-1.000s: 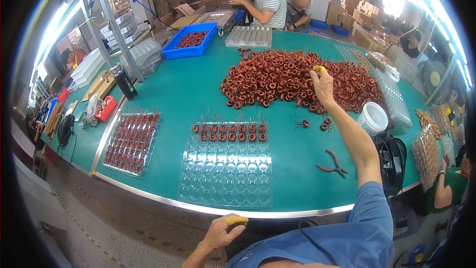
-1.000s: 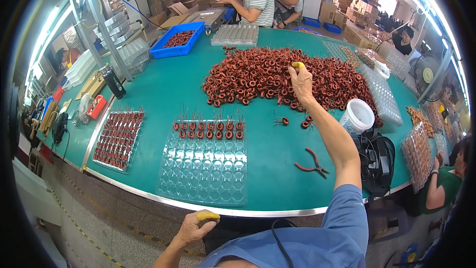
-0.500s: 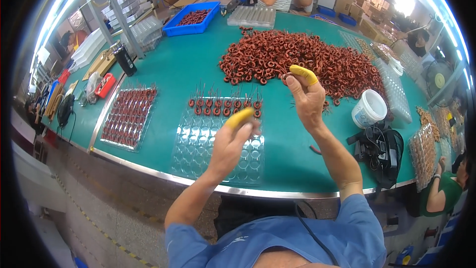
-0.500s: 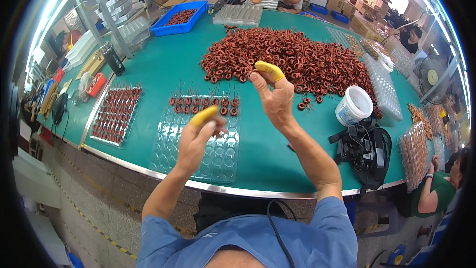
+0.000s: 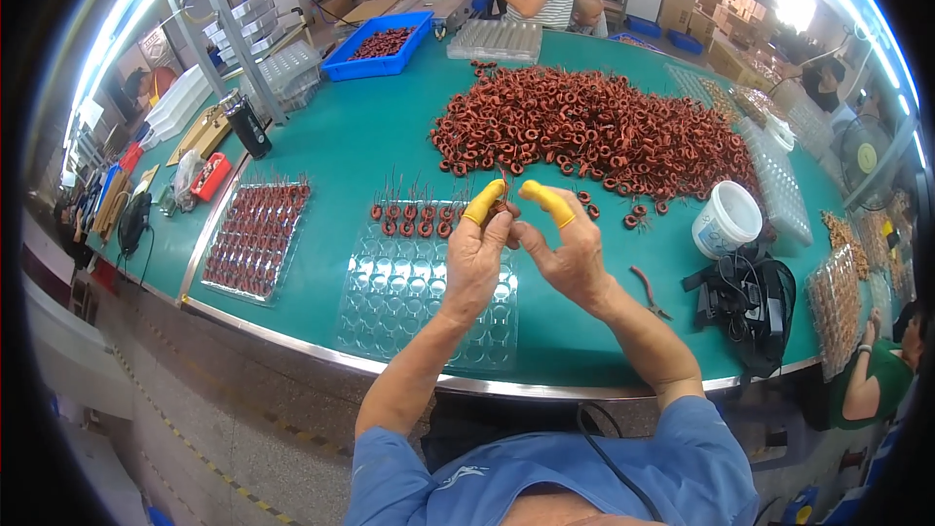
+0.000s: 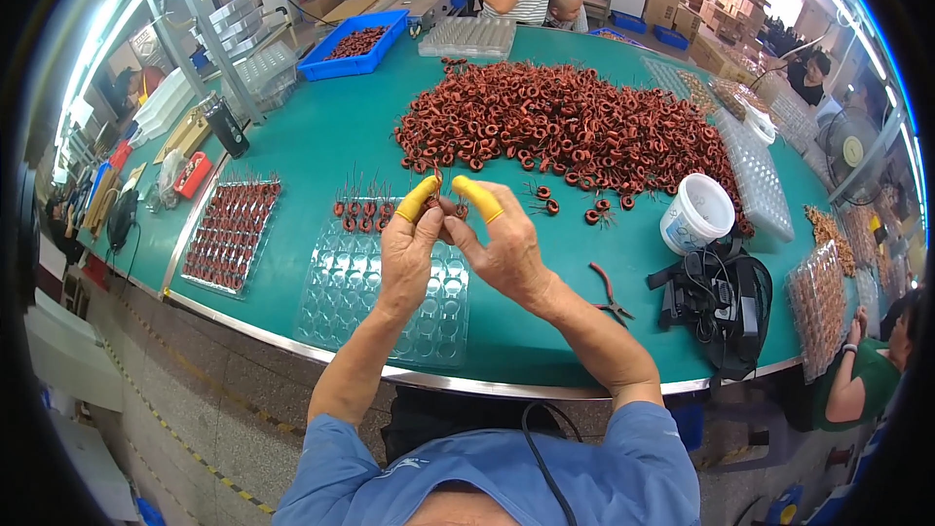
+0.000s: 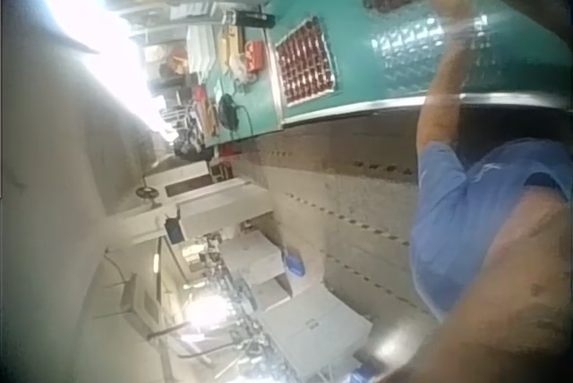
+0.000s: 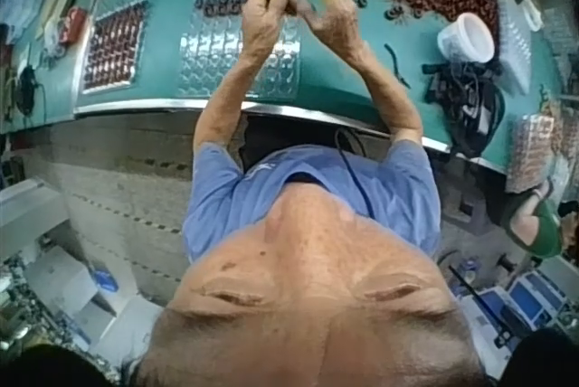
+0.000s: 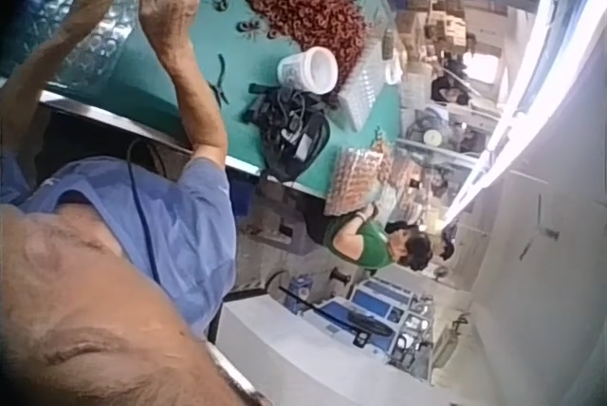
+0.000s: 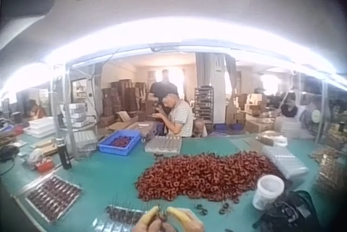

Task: Winding copper wire around small toroidal cores at a factory workbench.

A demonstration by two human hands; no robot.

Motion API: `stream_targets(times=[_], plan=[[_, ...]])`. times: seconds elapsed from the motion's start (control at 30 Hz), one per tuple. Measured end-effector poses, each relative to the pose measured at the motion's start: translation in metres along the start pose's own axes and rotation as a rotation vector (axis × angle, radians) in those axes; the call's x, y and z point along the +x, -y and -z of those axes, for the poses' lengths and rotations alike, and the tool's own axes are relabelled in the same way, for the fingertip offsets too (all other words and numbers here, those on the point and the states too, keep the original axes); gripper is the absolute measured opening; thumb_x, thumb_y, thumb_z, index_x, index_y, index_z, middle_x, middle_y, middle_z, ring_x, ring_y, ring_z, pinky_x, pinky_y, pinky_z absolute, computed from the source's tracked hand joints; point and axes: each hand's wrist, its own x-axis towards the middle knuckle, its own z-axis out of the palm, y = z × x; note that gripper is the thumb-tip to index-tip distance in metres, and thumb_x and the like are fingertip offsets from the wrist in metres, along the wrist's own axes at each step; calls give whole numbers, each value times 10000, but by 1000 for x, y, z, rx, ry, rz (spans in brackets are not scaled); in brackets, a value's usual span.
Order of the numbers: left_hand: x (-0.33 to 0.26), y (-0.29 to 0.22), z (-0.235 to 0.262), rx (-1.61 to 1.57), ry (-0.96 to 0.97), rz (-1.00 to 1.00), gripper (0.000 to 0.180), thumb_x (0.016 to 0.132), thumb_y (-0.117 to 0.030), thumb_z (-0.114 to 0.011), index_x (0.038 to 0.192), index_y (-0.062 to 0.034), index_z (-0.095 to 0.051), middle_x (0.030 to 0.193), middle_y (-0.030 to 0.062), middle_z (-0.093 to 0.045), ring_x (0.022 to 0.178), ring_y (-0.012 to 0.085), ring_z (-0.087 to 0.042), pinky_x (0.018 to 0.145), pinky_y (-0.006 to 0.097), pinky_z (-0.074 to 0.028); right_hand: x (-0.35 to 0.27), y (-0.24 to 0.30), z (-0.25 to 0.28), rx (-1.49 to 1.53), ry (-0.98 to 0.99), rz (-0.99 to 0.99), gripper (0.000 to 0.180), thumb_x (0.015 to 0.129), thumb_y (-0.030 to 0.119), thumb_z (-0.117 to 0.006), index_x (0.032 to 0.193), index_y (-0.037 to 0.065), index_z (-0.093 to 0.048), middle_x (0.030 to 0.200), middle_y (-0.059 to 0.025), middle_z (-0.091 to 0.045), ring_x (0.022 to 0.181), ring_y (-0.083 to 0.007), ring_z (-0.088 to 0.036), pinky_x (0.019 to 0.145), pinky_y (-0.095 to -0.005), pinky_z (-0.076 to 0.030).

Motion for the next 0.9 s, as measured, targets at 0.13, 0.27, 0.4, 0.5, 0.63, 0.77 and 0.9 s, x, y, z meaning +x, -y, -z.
stream_targets(times=[0.13,0.27,0.4,0.5,0.63,0.77,0.9], plan=[[5,0,14,225,126,-15,250,953,-81,-549,1190,-17,-592,851,25,-539,712,93,-513,644,237,-441,10,-14,15,431,62,-372,466,935,265,-604,1283,-28,-502,1118,-112,-629,949,-156,-592,773,-292,-504],[9,0,18,416,402,-54,219,915,-45,-563,1129,-29,-605,878,59,-561,736,120,-543,684,252,-459,19,-30,23,592,393,-698,444,935,268,-604,1251,-36,-532,947,-76,-660,769,-110,-614,633,-252,-490],[13,7,13,287,426,84,263,931,-98,-567,1173,-1,-537,946,51,-597,779,111,-560,702,248,-467,20,-40,24,573,453,-765,327,938,202,-593,1152,-45,-592,891,-61,-658,704,-89,-602,631,-240,-496],[19,13,7,33,384,137,341,954,-137,-554,1248,6,-458,977,57,-611,792,116,-589,681,258,-481,21,-42,21,678,253,-727,256,935,131,-587,1122,-44,-598,879,-52,-652,699,-85,-596,647,-240,-508],[25,15,-1,-66,340,186,284,971,-157,-540,1196,5,-481,932,93,-609,751,147,-609,665,259,-500,22,-38,21,632,127,-670,241,930,95,-591,1131,-38,-587,880,-46,-646,755,-80,-594,672,-229,-511],[31,13,-6,-77,350,182,269,973,-167,-543,1171,10,-502,910,81,-614,738,136,-601,656,256,-496,25,-35,32,641,104,-622,260,931,106,-594,1152,-29,-582,885,-42,-647,778,-83,-596,680,-234,-507],[33,10,-4,21,419,151,264,981,-162,-531,1179,8,-492,935,73,-611,755,119,-593,678,251,-490,28,-36,39,730,153,-689,268,940,154,-590,1144,-18,-616,883,-37,-656,770,-84,-599,677,-235,-490]])
